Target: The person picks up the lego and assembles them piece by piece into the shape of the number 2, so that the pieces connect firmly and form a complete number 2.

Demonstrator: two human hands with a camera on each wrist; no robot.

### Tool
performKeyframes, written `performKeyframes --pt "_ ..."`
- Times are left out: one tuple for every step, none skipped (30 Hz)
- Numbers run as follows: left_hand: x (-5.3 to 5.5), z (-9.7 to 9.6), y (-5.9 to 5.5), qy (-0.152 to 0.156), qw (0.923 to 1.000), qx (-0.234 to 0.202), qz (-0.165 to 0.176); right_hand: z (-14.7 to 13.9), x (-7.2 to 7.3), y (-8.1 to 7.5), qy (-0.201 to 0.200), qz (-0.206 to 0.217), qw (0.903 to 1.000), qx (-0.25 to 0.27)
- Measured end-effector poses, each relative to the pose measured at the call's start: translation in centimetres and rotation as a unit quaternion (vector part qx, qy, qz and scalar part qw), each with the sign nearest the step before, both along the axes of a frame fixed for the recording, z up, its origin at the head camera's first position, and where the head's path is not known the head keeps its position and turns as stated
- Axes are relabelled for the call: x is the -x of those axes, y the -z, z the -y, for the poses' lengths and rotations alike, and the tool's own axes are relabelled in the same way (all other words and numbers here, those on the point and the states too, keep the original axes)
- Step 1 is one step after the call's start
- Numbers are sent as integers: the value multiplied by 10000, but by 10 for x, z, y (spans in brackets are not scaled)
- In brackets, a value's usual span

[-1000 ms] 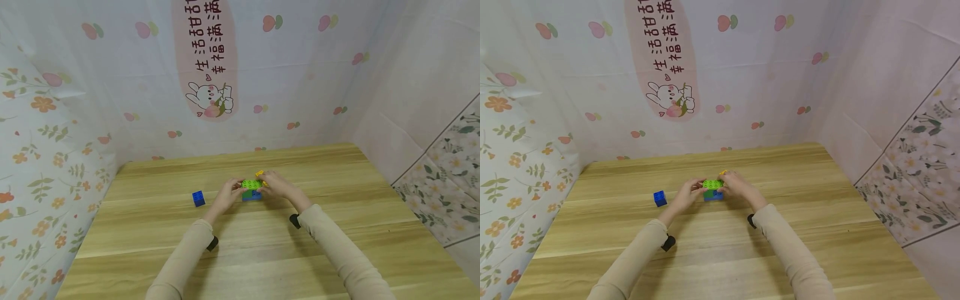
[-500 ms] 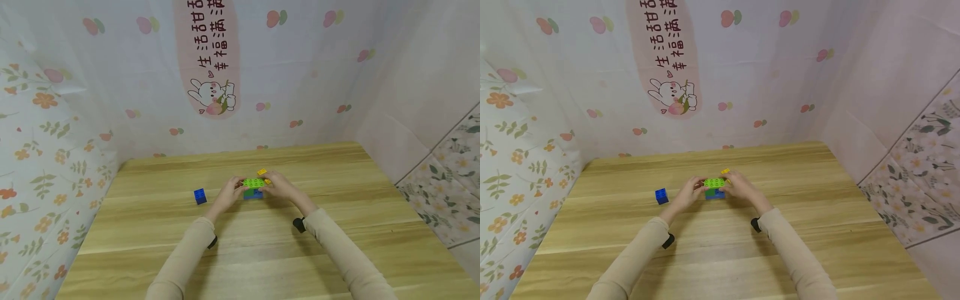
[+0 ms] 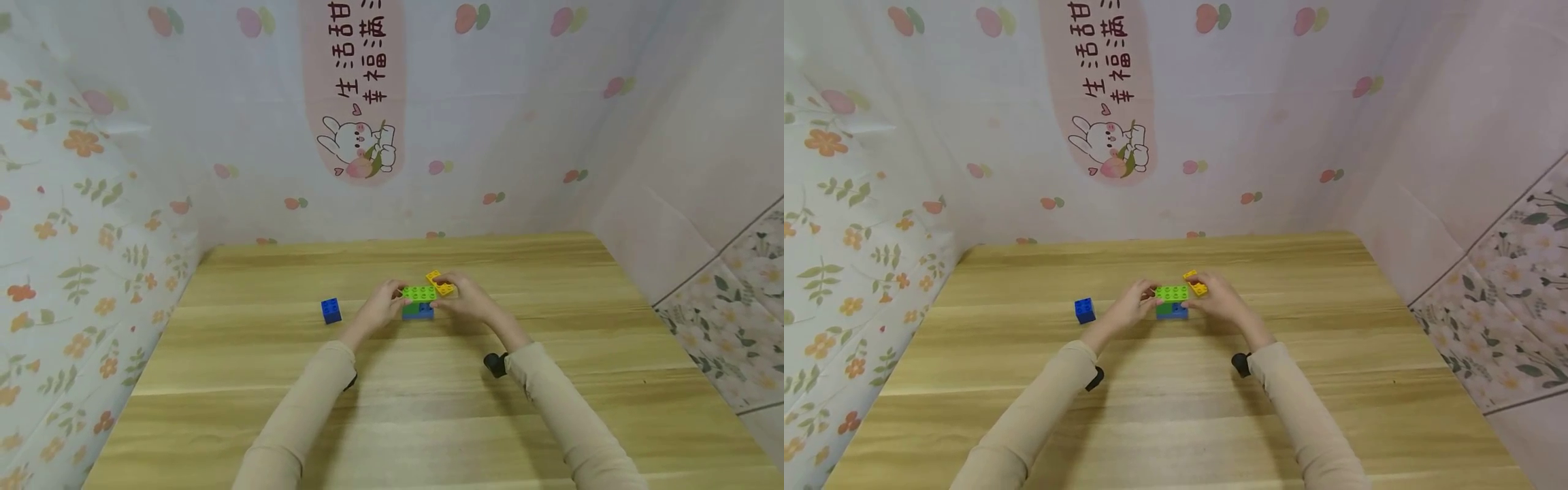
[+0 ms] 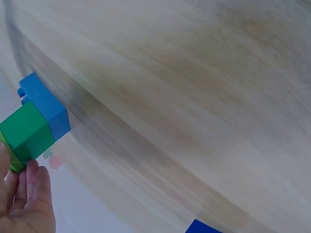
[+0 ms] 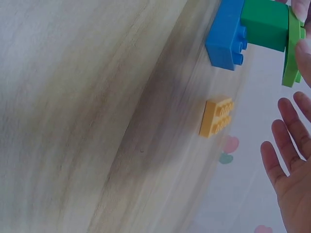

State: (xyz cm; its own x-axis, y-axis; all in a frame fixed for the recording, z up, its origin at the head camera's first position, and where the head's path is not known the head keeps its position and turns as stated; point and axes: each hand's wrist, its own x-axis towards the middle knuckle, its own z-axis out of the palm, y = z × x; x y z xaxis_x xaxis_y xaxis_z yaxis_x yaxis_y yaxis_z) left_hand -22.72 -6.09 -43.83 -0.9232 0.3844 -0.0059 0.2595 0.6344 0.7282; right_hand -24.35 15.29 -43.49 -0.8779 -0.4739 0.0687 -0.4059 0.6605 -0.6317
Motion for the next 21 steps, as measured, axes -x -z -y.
performKeyframes --pt "1 0 -2 22 10000 58 -20 0 1 0 0 3 10000 24" --pt "2 -1 -4 35 9999 108 -24 0 1 -1 -5 -6 10000 44" --pt "3 -1 -5 39 9999 142 -15 1 2 -1 -17 -11 10000 48" --pt "4 -1 -6 51 9998 179 -24 2 3 -1 -7 10 10000 42" --pt "5 -1 -7 39 9998 193 4 3 4 0 -26 9 10000 45" --pt "5 -1 -8 37 9998 191 7 4 4 1 -34 53 10000 72" --pt "5 0 -7 27 9998 182 24 6 4 2 -50 80 9999 86" --pt "5 1 -6 18 9999 168 31 8 4 3 -68 127 9998 120" --pt "4 1 -4 10 9999 131 27 10 4 5 -67 185 9997 151" --pt "3 2 -2 -11 9999 103 12 12 3 6 -67 234 9995 184" --pt "2 3 1 -37 10000 71 -12 14 3 8 -81 271 9993 246" --pt "0 4 3 -51 10000 25 -42 15 2 9 -70 320 9990 291" --pt "-2 5 5 -76 10000 -12 -46 16 2 11 -70 326 9990 313" --pt "-4 7 7 -80 9999 -48 -65 16 1 12 -66 338 9989 327" --pt "-7 8 7 -97 9999 -93 -75 16 1 13 -56 334 9989 327" --pt "-9 10 7 -123 9998 -136 -70 16 1 14 -53 334 9989 329" --pt "-12 13 6 -155 9997 -164 -47 15 1 14 -51 331 9989 340" --pt "-14 16 5 -187 9996 -191 -21 14 0 13 -40 325 9989 329" --pt "-15 20 3 -233 9995 -197 5 13 0 12 -17 324 9989 330" --pt "-16 25 1 -305 9994 -187 10 12 0 10 3 316 9990 316" --pt "-16 30 -1 -390 9991 -192 9 11 0 8 39 330 9989 329"
